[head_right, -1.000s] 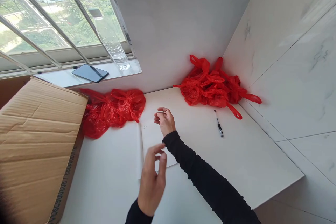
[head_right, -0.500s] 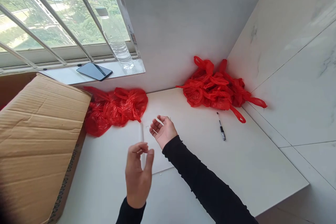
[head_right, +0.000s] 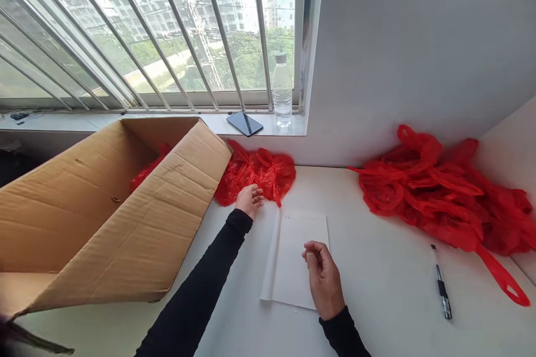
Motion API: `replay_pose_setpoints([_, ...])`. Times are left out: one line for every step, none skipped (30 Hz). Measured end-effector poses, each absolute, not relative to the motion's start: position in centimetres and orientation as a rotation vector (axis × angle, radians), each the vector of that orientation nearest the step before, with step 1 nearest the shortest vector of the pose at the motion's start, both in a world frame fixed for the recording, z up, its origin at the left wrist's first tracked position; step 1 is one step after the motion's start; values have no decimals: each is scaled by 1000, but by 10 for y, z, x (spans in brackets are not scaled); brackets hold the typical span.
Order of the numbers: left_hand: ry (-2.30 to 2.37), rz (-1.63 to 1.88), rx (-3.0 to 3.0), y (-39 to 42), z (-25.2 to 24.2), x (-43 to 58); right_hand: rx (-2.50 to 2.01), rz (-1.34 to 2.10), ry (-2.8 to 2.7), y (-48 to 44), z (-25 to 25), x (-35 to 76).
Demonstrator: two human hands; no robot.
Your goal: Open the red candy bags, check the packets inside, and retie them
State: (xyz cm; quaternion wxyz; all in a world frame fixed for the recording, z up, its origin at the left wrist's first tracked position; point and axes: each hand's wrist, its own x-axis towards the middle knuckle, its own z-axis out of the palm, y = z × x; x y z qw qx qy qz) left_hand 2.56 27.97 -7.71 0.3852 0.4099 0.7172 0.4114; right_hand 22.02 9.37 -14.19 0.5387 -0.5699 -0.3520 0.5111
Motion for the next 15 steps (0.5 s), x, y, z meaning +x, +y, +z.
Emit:
replay_pose_setpoints([1843,1041,1106,280,-80,32,-1379,1182,-856,87,-150,221])
replay_pose_setpoints([1858,1035,1177,281,-82,38,-1396,1157,-869,81,-158,222])
replay_pose_setpoints([1873,1029,1251,282,-83,45,-1407,1129,-890,76,-164,222])
replay_pose_setpoints([1887,1021,1320,284,-84,50,-1415,1099,-924,72,-169,223])
replay_pose_setpoints([1901,1010,1380,285,-84,55,-1419,1070,-965,69,-173,223])
replay_pose_setpoints([1914,997,1427,287,-85,59,-1419,1045,-1007,67,-176,224])
replay_pose_setpoints([1925,984,1464,289,-85,62,-1420,1022,-1049,67,-177,225])
replay_pose_setpoints([1933,973,1494,292,-85,64,-1421,997,-1092,67,-177,225])
replay_pose_setpoints([1938,968,1517,294,-84,65,-1420,968,-1133,68,-175,226])
replay_pose_setpoints([1938,968,1535,296,-83,65,-1418,938,-1167,69,-173,226])
replay_pose_setpoints([1932,976,1548,297,-81,63,-1416,900,-1202,71,-170,225])
replay_pose_setpoints([1921,991,1554,299,-79,61,-1414,864,-1229,73,-166,224])
replay_pose_setpoints([1906,1011,1552,300,-77,59,-1415,836,-1243,75,-161,222])
replay_pose_setpoints([1886,1033,1542,301,-74,58,-1419,822,-1243,77,-156,219])
replay_pose_setpoints([1860,1060,1524,301,-72,57,-1430,817,-1233,80,-152,216])
